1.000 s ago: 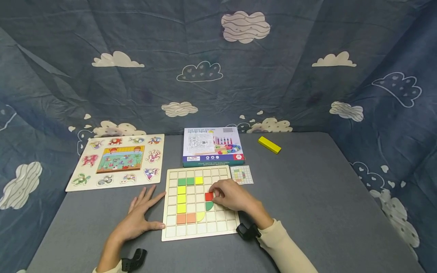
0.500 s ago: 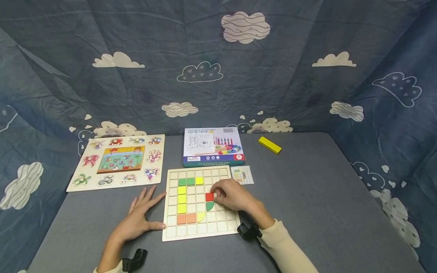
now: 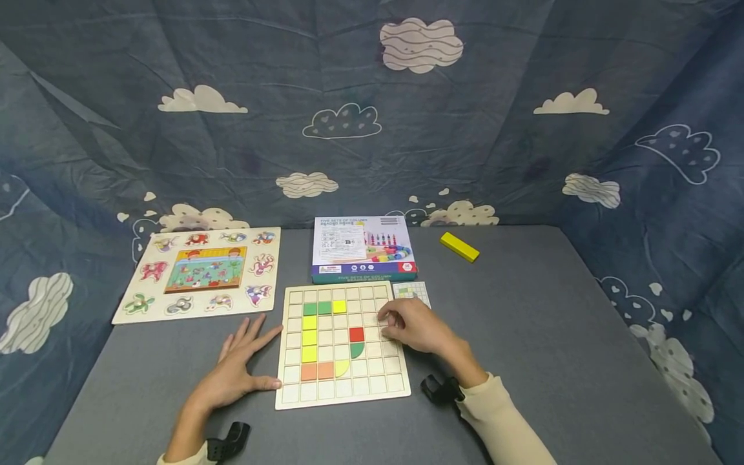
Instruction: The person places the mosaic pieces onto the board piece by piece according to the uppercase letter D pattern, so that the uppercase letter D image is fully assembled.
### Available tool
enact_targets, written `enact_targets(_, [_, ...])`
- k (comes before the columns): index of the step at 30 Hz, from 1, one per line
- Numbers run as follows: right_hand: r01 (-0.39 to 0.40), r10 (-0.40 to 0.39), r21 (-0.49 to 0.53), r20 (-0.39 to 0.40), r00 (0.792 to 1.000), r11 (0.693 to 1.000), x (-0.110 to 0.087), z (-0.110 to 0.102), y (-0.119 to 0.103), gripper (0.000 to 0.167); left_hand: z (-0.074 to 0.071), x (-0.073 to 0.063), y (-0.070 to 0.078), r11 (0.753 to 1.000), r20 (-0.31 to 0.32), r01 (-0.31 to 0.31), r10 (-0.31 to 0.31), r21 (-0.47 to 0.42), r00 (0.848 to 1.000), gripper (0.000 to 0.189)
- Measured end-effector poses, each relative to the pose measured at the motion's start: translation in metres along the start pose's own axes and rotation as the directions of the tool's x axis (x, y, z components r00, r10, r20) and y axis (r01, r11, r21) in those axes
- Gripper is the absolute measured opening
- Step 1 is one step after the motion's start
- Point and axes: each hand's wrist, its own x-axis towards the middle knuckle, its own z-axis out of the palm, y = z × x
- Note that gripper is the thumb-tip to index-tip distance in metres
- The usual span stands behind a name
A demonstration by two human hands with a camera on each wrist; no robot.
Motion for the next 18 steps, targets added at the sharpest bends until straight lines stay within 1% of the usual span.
enact_targets(6, [-0.01, 0.01, -0.005, -0.025, 1.0, 1.0, -0.006, -0.008, 0.015, 0.021, 0.002, 0.001, 0.0, 1.0, 0.007, 0.0, 0.0, 0.001, 1.0, 0.101])
enact_targets(12, [-0.027, 0.027, 0.001, -0.035, 0.999, 1.0, -0.008, -0.017, 0.027, 0.025, 0.001, 0.001, -0.001, 1.0, 0.007, -0.012, 0.012, -0.009, 1.0, 0.1])
enact_targets(15, [-0.045, 0.046, 0.016, -0.016, 0.999, 0.999, -0.009, -0.022, 0.032, 0.026, 0.0, 0.001, -0.001, 1.0, 0.004, -0.013, 0.013, -0.008, 1.0, 0.099])
enact_targets(18, [-0.064, 0.063, 0.036, 0.018, 0.998, 0.997, -0.01, -0.026, 0.038, 0.026, 0.0, 0.0, -0.002, 1.0, 0.006, -0.011, 0.011, -0.006, 1.0, 0.099])
